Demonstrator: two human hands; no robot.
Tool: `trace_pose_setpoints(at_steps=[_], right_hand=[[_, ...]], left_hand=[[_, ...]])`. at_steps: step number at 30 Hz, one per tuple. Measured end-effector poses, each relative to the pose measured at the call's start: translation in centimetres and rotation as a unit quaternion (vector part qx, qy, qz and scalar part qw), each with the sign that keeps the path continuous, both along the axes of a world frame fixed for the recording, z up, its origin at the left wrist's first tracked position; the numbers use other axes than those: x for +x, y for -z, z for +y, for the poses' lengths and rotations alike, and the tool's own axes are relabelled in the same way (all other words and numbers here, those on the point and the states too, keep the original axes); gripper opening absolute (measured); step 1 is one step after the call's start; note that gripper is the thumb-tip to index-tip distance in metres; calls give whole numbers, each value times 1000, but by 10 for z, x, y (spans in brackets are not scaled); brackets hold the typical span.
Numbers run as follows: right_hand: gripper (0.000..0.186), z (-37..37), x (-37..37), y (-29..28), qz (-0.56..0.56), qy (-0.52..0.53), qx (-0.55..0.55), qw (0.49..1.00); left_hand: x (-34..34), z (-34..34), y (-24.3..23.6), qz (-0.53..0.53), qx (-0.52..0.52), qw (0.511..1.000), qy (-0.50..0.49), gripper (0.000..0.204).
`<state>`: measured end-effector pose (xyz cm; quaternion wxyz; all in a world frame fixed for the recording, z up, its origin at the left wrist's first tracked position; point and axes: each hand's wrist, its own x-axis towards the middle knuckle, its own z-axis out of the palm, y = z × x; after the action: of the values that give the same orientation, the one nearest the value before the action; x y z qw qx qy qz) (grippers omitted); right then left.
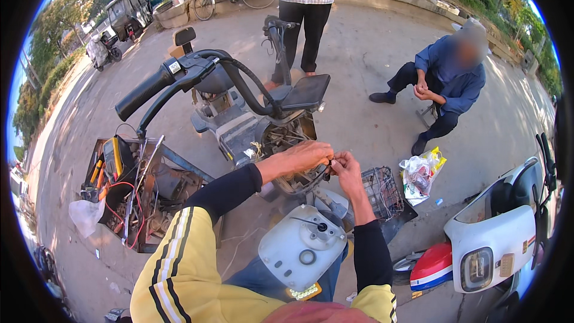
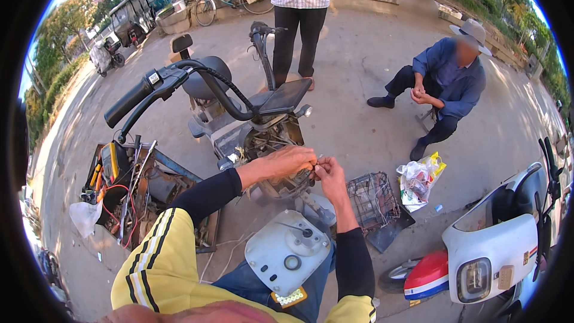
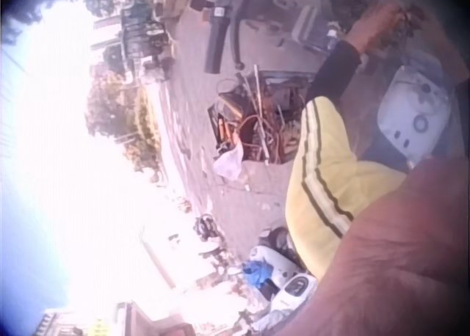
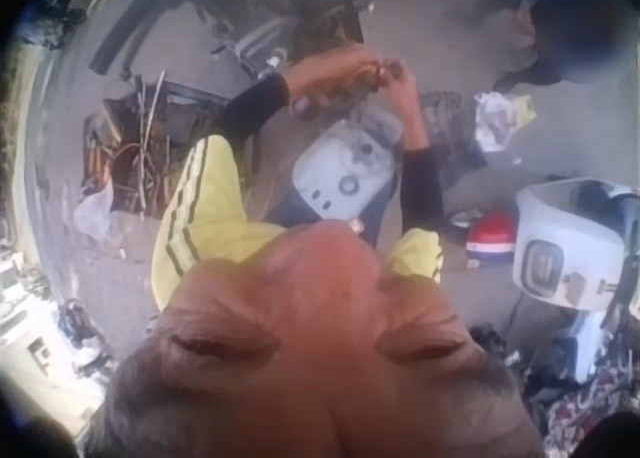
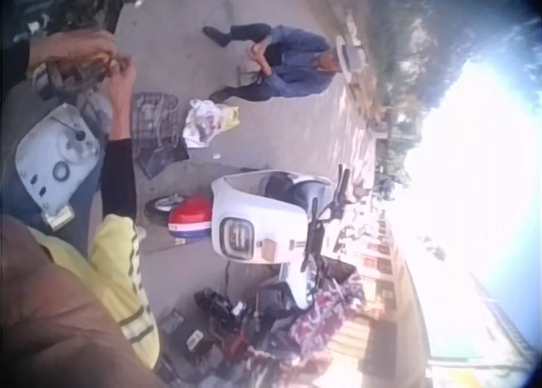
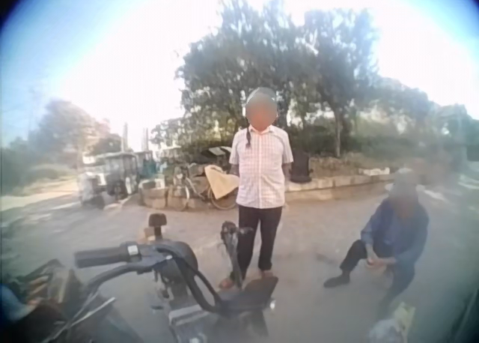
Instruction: The person repairs a scooter by hand, manipulating wires and components within the central console. They then place a white plastic cover over the console area.
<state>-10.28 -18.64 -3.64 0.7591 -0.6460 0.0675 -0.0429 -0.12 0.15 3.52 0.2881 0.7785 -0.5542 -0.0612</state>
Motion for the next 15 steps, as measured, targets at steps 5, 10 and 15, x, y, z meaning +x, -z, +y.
trace_pose_setpoints(at_steps=[5,10,15], right_hand=[[16,1,1,0,-9,-3,-15,1000],[18,4,0,-8,-19,13,-47,999],[18,6,-1,-13,-13,8,-65,998]], left_hand=[[3,-7,5,40,44,998,-34,15],[8,-14,7,123,30,991,-46,15],[10,-14,5,187,52,979,-61,18]])
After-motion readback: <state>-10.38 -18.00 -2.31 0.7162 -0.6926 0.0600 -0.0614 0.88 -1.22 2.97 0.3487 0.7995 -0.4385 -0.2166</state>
